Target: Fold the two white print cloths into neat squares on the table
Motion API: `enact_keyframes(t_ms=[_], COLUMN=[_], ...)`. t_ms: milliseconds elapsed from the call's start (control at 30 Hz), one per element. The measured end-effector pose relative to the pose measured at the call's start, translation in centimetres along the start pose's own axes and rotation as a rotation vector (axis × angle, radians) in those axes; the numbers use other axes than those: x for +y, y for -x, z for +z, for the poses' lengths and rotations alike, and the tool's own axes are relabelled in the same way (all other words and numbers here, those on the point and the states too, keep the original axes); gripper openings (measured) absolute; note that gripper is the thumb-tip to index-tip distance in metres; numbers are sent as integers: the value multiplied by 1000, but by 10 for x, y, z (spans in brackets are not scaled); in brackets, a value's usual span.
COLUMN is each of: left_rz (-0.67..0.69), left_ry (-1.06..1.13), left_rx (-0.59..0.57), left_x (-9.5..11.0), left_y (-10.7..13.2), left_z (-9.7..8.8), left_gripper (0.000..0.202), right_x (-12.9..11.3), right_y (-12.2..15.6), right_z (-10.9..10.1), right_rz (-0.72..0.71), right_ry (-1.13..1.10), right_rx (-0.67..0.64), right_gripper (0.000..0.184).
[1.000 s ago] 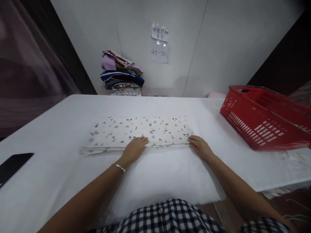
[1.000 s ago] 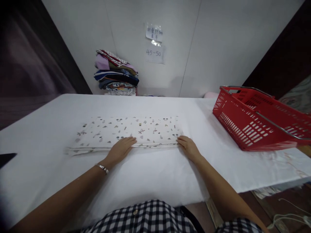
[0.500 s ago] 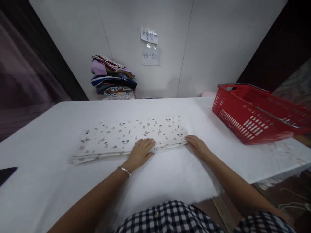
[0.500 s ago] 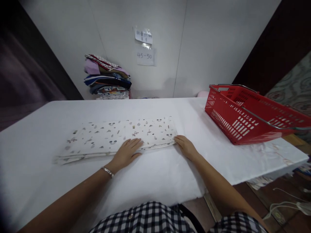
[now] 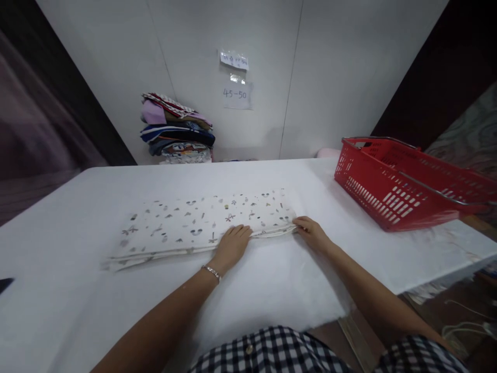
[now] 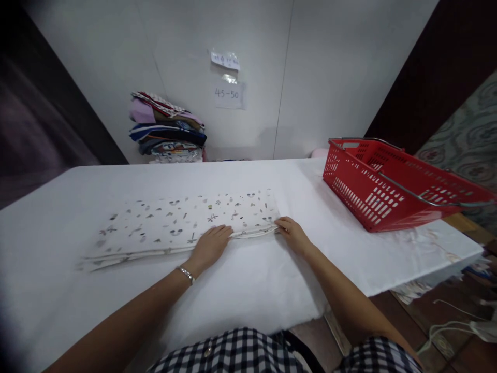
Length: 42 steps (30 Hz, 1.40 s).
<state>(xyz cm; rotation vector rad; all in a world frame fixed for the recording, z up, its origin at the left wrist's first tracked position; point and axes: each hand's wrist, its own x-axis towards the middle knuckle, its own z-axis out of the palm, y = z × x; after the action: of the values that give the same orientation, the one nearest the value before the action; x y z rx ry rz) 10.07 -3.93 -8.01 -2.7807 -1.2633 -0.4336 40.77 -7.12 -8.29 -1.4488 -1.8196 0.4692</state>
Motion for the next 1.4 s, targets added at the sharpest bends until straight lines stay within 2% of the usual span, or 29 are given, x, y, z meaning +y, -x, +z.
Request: enact_keyframes(t_ms=[167,233,300,467,600,700,767,967,1167,1300,1400], left_rz=[36,66,93,158,112,5,-50,-97,-246,-162,-110], left_ry=[22,41,56,108,166,238,293,416,496,441,391], left_rx=[-15,-28,-45,-40,-29,-58,-97,-109,-101,-34,-43], left_x=[10,19,31,66,83,86,84,84,92,99,102], left_y=[-5,-12,-22,-56,-81,-93,-97,-96,-105,-115,-121], left_z=[-5,-4,-2,7,14,15,13,8,9,5,8], left_gripper=[36,40,43,47,45,28,23,24,40,36,28], right_x=[8,6,1,-8,-10,-11,-12,-7,-5,-6,-3], right_y=[7,7,6,0,-2,0,1,-1,-3,0,2], right_z=[6,6,5,5,11,16,18,25,34,35,34], right_rz=[492,621,670,625,564,565,550,496,499,426,362], right_ry=[-499,-642,-749,-830,-857,-883,-873,-719,-694,-675,-608], right_rx=[179,227,234,228,291,322,304,195,290,315,318], right_gripper=[52,48,41,40,41,41,46,72,73,71,68])
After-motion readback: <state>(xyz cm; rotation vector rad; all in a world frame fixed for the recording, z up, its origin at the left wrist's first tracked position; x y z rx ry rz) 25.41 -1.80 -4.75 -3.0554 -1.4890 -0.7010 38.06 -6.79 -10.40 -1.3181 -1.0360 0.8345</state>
